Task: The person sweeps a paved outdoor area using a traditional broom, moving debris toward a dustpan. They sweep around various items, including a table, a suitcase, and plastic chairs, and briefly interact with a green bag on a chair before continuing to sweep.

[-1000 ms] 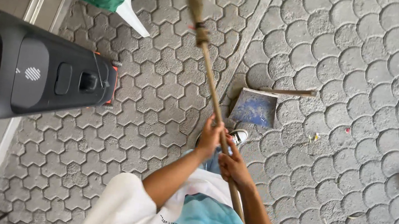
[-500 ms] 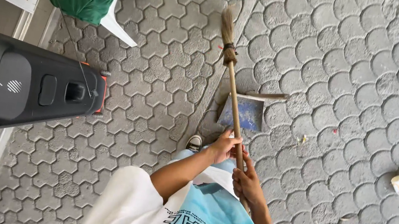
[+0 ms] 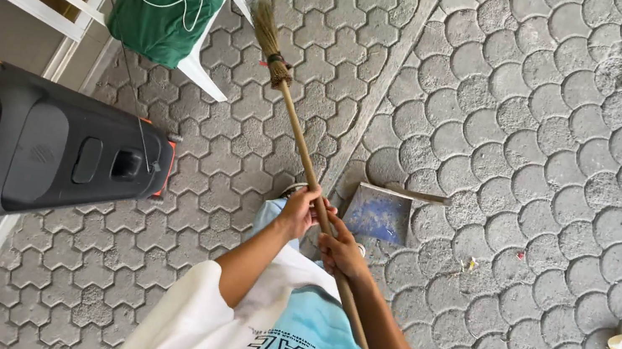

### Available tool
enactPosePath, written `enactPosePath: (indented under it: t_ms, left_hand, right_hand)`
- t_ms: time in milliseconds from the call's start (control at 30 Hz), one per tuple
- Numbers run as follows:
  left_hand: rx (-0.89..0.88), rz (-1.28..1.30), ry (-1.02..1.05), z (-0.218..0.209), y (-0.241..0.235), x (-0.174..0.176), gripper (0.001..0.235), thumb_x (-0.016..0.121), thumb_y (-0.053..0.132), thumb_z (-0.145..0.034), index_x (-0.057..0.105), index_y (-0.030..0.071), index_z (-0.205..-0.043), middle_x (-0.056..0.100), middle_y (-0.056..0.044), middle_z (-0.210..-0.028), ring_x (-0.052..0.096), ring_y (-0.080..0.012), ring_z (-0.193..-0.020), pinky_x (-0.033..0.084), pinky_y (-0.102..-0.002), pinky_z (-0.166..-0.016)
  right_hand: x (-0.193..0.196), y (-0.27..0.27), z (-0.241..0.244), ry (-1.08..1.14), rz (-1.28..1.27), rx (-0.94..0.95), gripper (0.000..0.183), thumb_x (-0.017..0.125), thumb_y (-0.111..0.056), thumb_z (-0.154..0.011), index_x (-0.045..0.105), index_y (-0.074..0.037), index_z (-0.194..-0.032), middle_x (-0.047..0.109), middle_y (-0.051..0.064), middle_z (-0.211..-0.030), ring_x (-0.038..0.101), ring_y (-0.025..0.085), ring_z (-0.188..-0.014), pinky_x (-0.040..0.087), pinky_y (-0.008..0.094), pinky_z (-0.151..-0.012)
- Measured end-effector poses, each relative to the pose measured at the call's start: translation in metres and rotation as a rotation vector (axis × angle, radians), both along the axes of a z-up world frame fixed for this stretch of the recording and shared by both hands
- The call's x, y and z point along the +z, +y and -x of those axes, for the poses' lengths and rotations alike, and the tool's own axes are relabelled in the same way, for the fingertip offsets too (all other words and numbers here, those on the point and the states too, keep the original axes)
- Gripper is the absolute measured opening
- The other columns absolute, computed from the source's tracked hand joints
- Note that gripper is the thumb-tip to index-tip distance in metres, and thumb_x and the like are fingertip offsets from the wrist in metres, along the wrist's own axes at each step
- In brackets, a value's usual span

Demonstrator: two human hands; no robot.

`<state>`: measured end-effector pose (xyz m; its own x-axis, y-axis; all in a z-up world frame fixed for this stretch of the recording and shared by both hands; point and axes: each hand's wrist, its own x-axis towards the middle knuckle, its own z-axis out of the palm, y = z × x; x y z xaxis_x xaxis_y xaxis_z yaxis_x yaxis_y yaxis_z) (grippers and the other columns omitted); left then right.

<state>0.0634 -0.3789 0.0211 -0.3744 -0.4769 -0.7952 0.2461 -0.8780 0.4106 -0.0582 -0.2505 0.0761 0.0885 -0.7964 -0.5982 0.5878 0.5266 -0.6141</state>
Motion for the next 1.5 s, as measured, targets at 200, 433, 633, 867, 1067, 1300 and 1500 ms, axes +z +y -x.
enactPosePath:
  t_ms: [200,433,633,867,1067,1300,1500]
  left_hand:
    - [-0.185,-0.030,-0.017,0.040,-0.029,-0.100,0.028,0.067,0.024,-0.094,0.050,0.017,-0.116,0.068,-0.018,-0.084,0.074,-0.0367,-0.073,0.065,-0.052,-0.064]
    - [-0.649,0.028,0.152,0.052,-0.044,0.054,0.023,0.058,0.010,-0.100,0.051,0.001,-0.120,0.064,-0.013,-0.090,0.069,-0.0258,-0.077,0.063,-0.037,-0.072]
    - [-0.382,0.097,0.076,0.016,-0.097,0.007,0.039,0.072,0.024,-0.093,0.049,0.013,-0.122,0.069,-0.021,-0.084,0.074,-0.0332,-0.071,0.064,-0.048,-0.066]
    - [-0.182,0.129,-0.072,-0.048,-0.180,-0.014,0.019,0.055,0.025,-0.104,0.049,0.013,-0.118,0.066,-0.013,-0.085,0.074,-0.0261,-0.069,0.066,-0.043,-0.068]
    - [-0.598,-0.041,-0.079,0.017,-0.108,-0.138,0.035,0.066,0.034,-0.096,0.049,0.024,-0.125,0.073,-0.013,-0.090,0.074,-0.0327,-0.071,0.063,-0.050,-0.063]
    - [-0.572,0.010,-0.017,-0.004,-0.106,-0.018,0.040,0.070,0.035,-0.096,0.051,0.022,-0.129,0.070,-0.012,-0.089,0.073,-0.0282,-0.069,0.063,-0.037,-0.055]
    - [-0.215,0.079,-0.089,-0.056,-0.182,-0.016,0.024,0.067,0.026,-0.098,0.056,0.018,-0.118,0.070,-0.014,-0.085,0.073,-0.0292,-0.068,0.063,-0.039,-0.056]
  right_hand:
    - [-0.014,-0.021,-0.015,0.149,-0.302,-0.187,0.063,0.056,-0.003,-0.094,0.049,-0.023,-0.153,0.053,0.002,-0.066,0.043,0.011,-0.043,0.032,0.023,-0.033]
    - [0.099,-0.026,-0.035,0.037,-0.202,-0.511,0.072,0.050,-0.003,-0.095,0.032,-0.022,-0.162,0.049,-0.002,-0.062,0.038,0.004,-0.039,0.032,0.018,-0.029]
    - [0.066,-0.087,-0.059,0.038,-0.151,-0.405,0.068,0.053,-0.001,-0.097,0.035,-0.031,-0.156,0.038,0.005,-0.064,0.040,0.011,-0.037,0.039,0.028,-0.025]
    - [-0.009,-0.168,-0.089,-0.111,-0.133,-0.226,0.070,0.058,-0.005,-0.099,0.032,-0.032,-0.158,0.042,0.007,-0.066,0.040,0.015,-0.036,0.037,0.035,-0.022]
    - [0.003,-0.107,-0.067,0.000,-0.336,-0.546,0.062,0.055,-0.003,-0.097,0.041,-0.029,-0.152,0.043,0.005,-0.063,0.041,0.013,-0.037,0.036,0.030,-0.023]
    - [0.076,-0.107,-0.076,0.041,-0.269,-0.408,0.073,0.055,0.001,-0.096,0.027,-0.023,-0.159,0.042,0.006,-0.069,0.043,0.011,-0.038,0.040,0.031,-0.023]
    - [0.006,-0.181,-0.101,0.026,-0.175,-0.306,0.072,0.058,0.002,-0.097,0.034,-0.025,-0.158,0.048,0.012,-0.062,0.048,0.019,-0.033,0.040,0.035,-0.020]
